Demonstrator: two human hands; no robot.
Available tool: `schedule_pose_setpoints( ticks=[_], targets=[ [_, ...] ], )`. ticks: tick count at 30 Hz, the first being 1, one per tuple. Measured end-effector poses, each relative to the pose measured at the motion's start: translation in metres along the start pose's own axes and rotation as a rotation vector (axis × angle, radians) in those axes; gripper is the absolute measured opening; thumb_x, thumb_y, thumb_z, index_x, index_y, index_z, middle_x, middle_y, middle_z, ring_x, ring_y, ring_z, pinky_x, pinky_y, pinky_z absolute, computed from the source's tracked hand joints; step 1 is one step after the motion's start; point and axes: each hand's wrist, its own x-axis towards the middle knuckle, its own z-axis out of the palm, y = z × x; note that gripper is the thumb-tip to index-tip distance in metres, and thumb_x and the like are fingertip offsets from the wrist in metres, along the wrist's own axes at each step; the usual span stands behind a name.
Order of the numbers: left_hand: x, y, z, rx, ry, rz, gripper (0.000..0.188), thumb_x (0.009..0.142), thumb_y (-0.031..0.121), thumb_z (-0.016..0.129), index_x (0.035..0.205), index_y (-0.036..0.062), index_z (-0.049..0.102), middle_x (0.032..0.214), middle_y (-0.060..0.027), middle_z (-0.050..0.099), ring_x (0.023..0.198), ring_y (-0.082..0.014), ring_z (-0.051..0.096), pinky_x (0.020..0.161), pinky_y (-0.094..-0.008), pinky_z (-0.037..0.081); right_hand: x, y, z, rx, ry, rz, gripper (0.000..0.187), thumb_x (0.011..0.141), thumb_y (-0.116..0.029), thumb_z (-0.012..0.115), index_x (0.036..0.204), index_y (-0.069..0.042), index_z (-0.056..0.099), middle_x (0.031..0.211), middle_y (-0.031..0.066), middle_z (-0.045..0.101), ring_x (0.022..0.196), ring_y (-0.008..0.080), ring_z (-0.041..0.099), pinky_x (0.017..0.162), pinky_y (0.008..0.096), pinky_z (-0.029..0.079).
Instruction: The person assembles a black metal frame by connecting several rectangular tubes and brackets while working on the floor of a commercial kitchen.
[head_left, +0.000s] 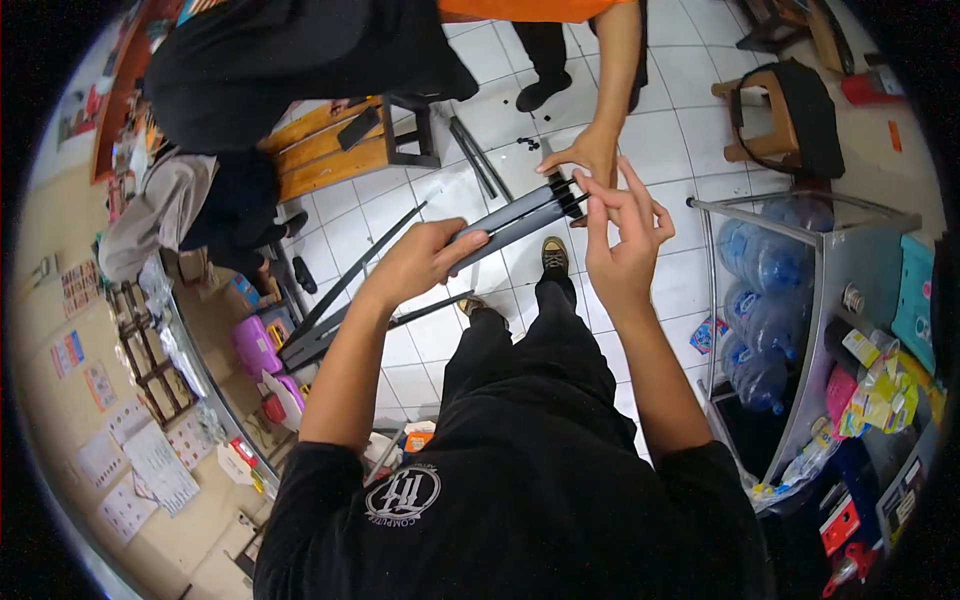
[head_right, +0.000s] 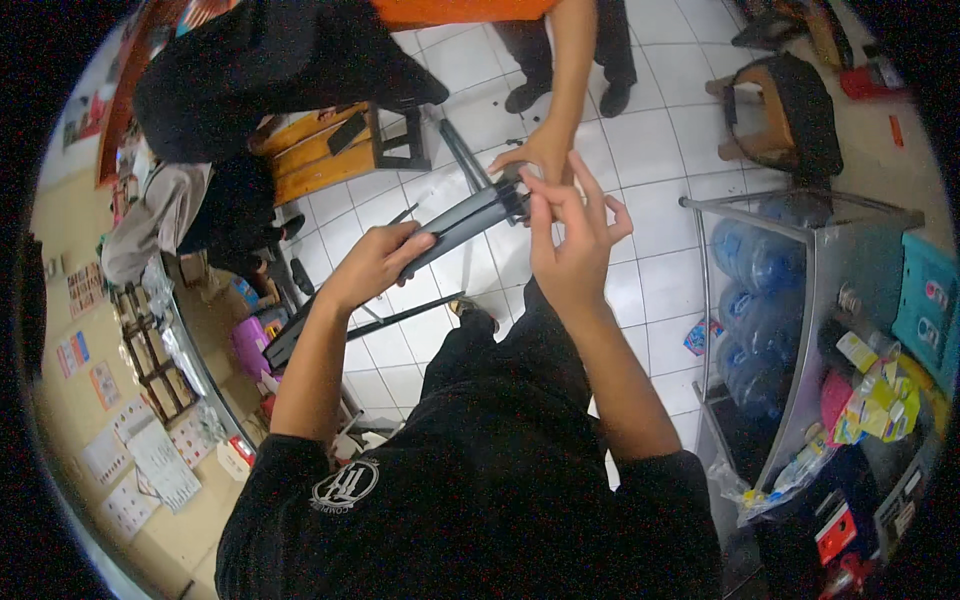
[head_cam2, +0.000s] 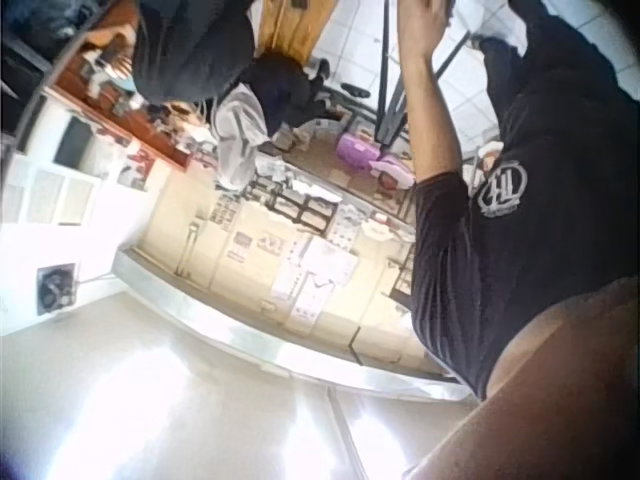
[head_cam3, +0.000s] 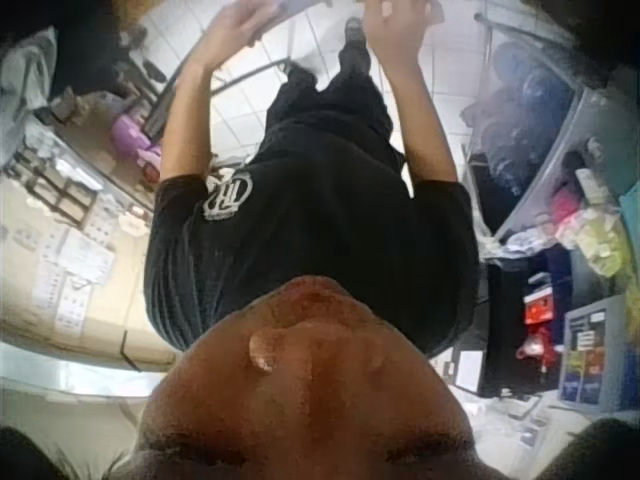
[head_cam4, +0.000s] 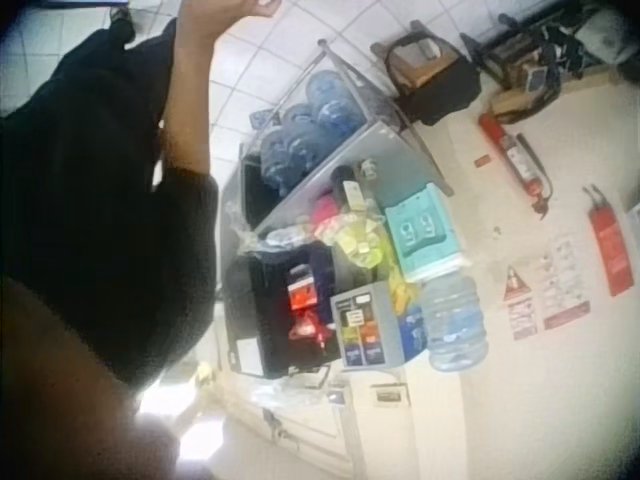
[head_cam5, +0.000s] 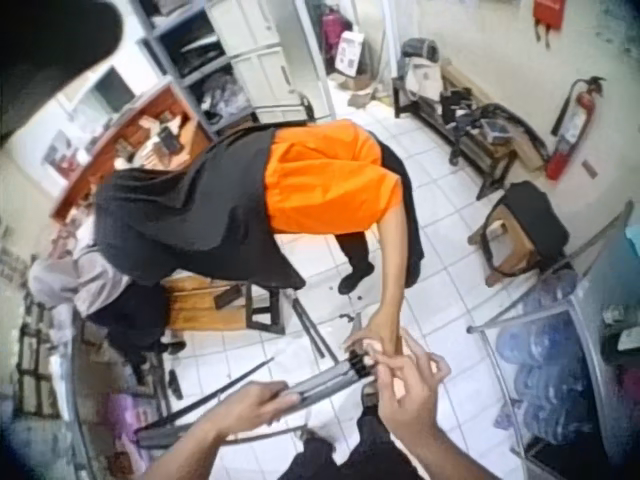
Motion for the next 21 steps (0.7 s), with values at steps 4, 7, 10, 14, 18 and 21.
schedule_pose_setpoints(
  ticks=[4, 7, 10, 14, 18, 21],
  targets=[
    [0.000, -0.004, 0.001, 0.013, -0.011, 0.001, 0.054, 0.108, 0.049, 0.059, 0.089, -0.0014, 0.065, 0.063, -0.0048, 0.052, 0.060, -0.0147, 0.047, 0.058, -0.0347, 0.042, 0.009, 0.011, -0.025, -0.119, 0.000, -0.145, 0.016, 0.093, -0.022, 0.078, 0.109, -0.021, 0.080, 0.115, -0.0076, 0.075, 0.134, 0.0222, 0.056, 0.107, 0.0454, 0.022],
    [0.002, -0.003, -0.005, -0.031, -0.079, 0.010, 0.049, 0.108, 0.045, 0.060, 0.094, -0.0010, 0.066, 0.065, -0.0008, 0.052, 0.064, -0.0116, 0.043, 0.059, -0.0341, 0.040, 0.020, 0.023, -0.038, -0.061, -0.078, -0.194, 0.020, 0.085, -0.023, 0.084, 0.104, -0.021, 0.081, 0.102, -0.0101, 0.073, 0.122, 0.0201, 0.058, 0.103, 0.0436, 0.024],
    [0.013, 0.003, -0.014, -0.119, -0.277, -0.027, 0.040, 0.107, 0.039, 0.065, 0.101, -0.0004, 0.067, 0.073, 0.0003, 0.060, 0.069, -0.0090, 0.051, 0.064, -0.0299, 0.044, 0.029, 0.032, -0.040, -0.002, -0.168, -0.232, 0.021, 0.083, -0.022, 0.084, 0.103, -0.019, 0.081, 0.098, -0.0075, 0.073, 0.119, 0.0178, 0.060, 0.101, 0.0438, 0.026],
    [0.043, 0.019, -0.015, -0.422, -0.531, 0.013, 0.034, 0.105, 0.031, 0.069, 0.111, -0.0024, 0.066, 0.087, -0.0062, 0.070, 0.078, -0.0139, 0.068, 0.075, -0.0310, 0.057, 0.034, 0.034, -0.037, 0.046, -0.200, -0.271, 0.022, 0.083, -0.021, 0.085, 0.103, -0.016, 0.080, 0.097, -0.0034, 0.074, 0.118, 0.0172, 0.062, 0.100, 0.0442, 0.027],
    [0.065, 0.035, -0.008, -0.490, -0.594, -0.033, 0.031, 0.106, 0.024, 0.067, 0.114, -0.0056, 0.065, 0.092, -0.0128, 0.074, 0.082, -0.0216, 0.075, 0.076, -0.0358, 0.062, 0.034, 0.031, -0.042, 0.048, -0.207, -0.288, 0.024, 0.082, -0.018, 0.085, 0.105, -0.014, 0.078, 0.096, -0.0017, 0.074, 0.119, 0.0174, 0.063, 0.098, 0.0449, 0.030],
    [0.069, 0.044, -0.007, -0.520, -0.616, -0.054, 0.025, 0.106, 0.019, 0.066, 0.111, -0.0061, 0.066, 0.093, -0.0138, 0.075, 0.083, -0.0220, 0.076, 0.076, -0.0358, 0.062, 0.035, 0.029, -0.047, -0.018, -0.212, -0.303, 0.024, 0.082, -0.017, 0.085, 0.105, -0.013, 0.078, 0.096, -0.0010, 0.074, 0.120, 0.0170, 0.064, 0.096, 0.0456, 0.032]
  ],
)
